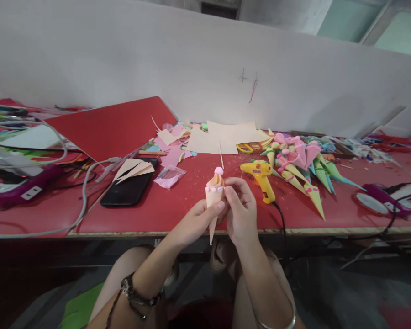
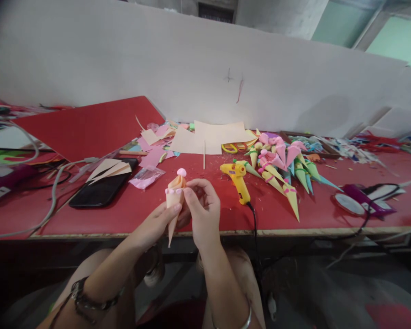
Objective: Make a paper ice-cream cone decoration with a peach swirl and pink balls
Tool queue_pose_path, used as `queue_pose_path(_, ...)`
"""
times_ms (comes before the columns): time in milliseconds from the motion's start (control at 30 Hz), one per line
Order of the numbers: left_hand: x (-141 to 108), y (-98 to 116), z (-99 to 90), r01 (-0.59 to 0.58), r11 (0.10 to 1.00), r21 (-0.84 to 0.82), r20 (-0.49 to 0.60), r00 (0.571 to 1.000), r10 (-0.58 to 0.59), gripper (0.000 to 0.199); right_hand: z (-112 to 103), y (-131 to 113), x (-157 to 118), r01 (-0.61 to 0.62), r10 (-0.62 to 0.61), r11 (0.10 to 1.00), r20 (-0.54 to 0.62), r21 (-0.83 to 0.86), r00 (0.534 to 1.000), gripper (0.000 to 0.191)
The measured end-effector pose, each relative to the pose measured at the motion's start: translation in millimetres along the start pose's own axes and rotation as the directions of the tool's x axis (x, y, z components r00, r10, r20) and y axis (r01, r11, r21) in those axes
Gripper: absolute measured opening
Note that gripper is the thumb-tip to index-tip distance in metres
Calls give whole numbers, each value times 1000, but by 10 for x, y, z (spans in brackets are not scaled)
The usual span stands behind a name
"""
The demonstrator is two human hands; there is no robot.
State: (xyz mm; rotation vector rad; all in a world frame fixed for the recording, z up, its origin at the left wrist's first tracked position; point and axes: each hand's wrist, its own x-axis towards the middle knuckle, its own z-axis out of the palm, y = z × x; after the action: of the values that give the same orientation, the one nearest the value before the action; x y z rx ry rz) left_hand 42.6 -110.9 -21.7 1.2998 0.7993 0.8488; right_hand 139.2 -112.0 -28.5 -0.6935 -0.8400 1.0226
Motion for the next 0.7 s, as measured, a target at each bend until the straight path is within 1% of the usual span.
queue_pose_path(133, -8, 13, 4, -3, 1000, -3, -22, 1000, 3, 44, 9, -20, 4, -57, 53, 996, 57, 74, 997, 9)
queue_pose_path(233, -6, 0, -5, -2, 1000, -13, -12, 1000, 2, 44, 17, -26, 5, -100, 89, 988, 95, 121, 992, 12)
queue_pose_path(400, -3, -27, -26, 10, 1000, 10, -7, 1000, -10, 45, 28, -28, -4, -166, 143, 977, 166, 132, 976, 18)
queue_pose_path(500, -9, -17, -27, 7, 1000, 16, 9, 1000, -7, 45, 30, -27, -11, -192, 170, 970, 149, 150, 974, 17)
queue_pose_path(600, -14, -9, -22, 11, 1000, 1, 16, 1000, -11, 44, 29, -31, -12, -223, 203, 958, 126, 177, 971, 20)
queue_pose_path(700, -16, -16, -26, 26, 999, -24, 20, 999, -26, 43, 30, -41, -10, -254, 227, 952, 157, 174, 961, 24)
